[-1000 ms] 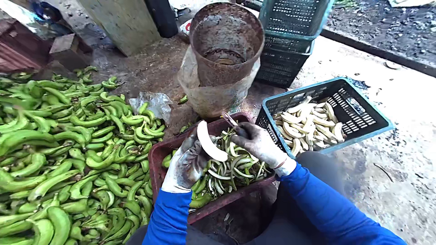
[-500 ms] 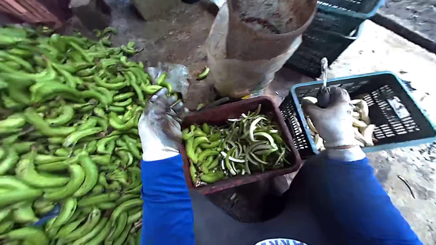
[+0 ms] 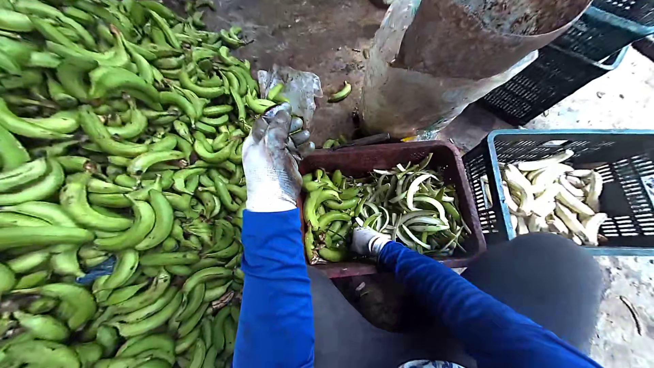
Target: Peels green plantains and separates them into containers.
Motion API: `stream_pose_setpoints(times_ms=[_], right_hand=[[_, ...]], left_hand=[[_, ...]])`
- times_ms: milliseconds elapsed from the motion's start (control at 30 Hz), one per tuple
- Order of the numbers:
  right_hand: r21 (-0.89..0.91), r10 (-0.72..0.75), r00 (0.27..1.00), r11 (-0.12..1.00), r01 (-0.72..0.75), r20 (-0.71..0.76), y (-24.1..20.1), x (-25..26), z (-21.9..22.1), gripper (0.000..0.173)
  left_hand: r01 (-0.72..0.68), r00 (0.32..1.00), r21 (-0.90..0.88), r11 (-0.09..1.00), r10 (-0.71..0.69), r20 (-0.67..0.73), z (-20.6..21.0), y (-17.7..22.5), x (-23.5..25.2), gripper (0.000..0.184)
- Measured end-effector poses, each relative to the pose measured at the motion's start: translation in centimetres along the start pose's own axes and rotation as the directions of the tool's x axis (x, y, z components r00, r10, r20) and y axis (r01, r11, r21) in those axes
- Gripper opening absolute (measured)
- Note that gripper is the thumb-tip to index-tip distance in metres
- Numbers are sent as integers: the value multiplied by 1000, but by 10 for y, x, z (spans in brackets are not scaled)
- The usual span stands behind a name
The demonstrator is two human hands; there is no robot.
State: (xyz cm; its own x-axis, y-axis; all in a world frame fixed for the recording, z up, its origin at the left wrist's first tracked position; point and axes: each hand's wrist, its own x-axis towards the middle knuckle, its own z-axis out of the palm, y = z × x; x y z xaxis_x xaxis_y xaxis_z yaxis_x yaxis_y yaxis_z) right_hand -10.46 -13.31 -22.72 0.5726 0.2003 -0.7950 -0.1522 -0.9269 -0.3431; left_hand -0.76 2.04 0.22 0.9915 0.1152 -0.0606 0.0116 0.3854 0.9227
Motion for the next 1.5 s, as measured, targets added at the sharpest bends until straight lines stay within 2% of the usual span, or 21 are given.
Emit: stream_pose_setpoints(times_ms=[133, 200, 233, 300, 367, 433, 533, 667, 767, 833, 867, 933, 967, 1033, 1067, 1133, 1200, 1233, 1333, 1400, 1500], right_hand=[[100, -119, 977, 985, 138, -178, 16, -24, -24, 33], [177, -166, 955, 961, 213, -246, 29, -56, -44, 29], [211, -187, 942, 945, 251, -279, 38, -72, -54, 27], [304, -190, 920, 904, 300, -343, 54, -110, -75, 20], [360, -141, 897, 881, 307, -420, 68, -146, -93, 18], [442, -93, 854, 825, 354, -512, 85, -171, -103, 18], [567, 28, 754, 678, 468, -657, 115, -191, -111, 19], [628, 149, 652, 490, 604, -743, 130, -208, -116, 20], [604, 140, 615, 445, 661, -776, 122, -221, -118, 17], [555, 109, 563, 396, 732, -819, 120, -217, -127, 17], [519, 80, 531, 375, 768, -843, 121, -216, -129, 17], [446, -17, 487, 374, 813, -873, 125, -219, -125, 16], [422, -81, 481, 368, 828, -873, 127, -222, -123, 17], [411, -168, 493, 364, 836, -854, 130, -226, -124, 20], [435, -151, 519, 379, 817, -841, 132, -225, -123, 24], [494, 16, 560, 491, 717, -829, 136, -218, -120, 40], [527, 180, 535, 586, 615, -825, 138, -206, -117, 46], [534, 216, 521, 599, 597, -825, 135, -202, -115, 45], [460, 120, 494, 596, 658, -861, 121, -199, -109, 36], [431, 22, 525, 600, 674, -851, 111, -198, -102, 34], [440, -18, 559, 597, 671, -829, 100, -198, -97, 36]], left_hand=[[6, 998, 105, 994, -12, 56, 2, 1, 0, 27], [10, 994, 249, 968, -37, 102, 4, -1, -3, 29], [-15, 987, 362, 932, -43, 153, 5, -3, -5, 31], [-115, 958, 623, 774, -79, 274, 11, -5, -10, 36], [-263, 904, 773, 577, -132, 406, 21, -8, -17, 38], [-376, 836, 804, 461, -205, 509, 31, -17, -25, 42], [-520, 707, 769, 372, -318, 632, 46, -39, -42, 58], [-563, 589, 777, 280, -524, 615, 71, -87, -64, 81], [-415, 575, 847, 332, -626, 527, 80, -114, -72, 81], [-68, 634, 831, 552, -619, 463, 87, -119, -75, 67], [167, 657, 724, 669, -623, 425, 89, -119, -75, 58], [480, 653, 450, 753, -649, 390, 95, -113, -73, 45], [561, 652, 350, 751, -660, 372, 96, -109, -72, 46], [615, 695, 205, 761, -647, 314, 95, -108, -72, 43], [589, 743, 142, 795, -603, 291, 94, -109, -74, 36], [452, 846, 75, 889, -453, 281, 93, -111, -78, 29], [174, 930, 177, 969, -220, 293, 91, -111, -76, 39], [24, 946, 264, 964, -108, 307, 89, -110, -74, 46], [-292, 922, 444, 847, 125, 367, 91, -103, -73, 59], [-371, 899, 448, 814, 193, 393, 92, -103, -78, 60], [-392, 882, 438, 809, 195, 429, 95, -101, -87, 57]])
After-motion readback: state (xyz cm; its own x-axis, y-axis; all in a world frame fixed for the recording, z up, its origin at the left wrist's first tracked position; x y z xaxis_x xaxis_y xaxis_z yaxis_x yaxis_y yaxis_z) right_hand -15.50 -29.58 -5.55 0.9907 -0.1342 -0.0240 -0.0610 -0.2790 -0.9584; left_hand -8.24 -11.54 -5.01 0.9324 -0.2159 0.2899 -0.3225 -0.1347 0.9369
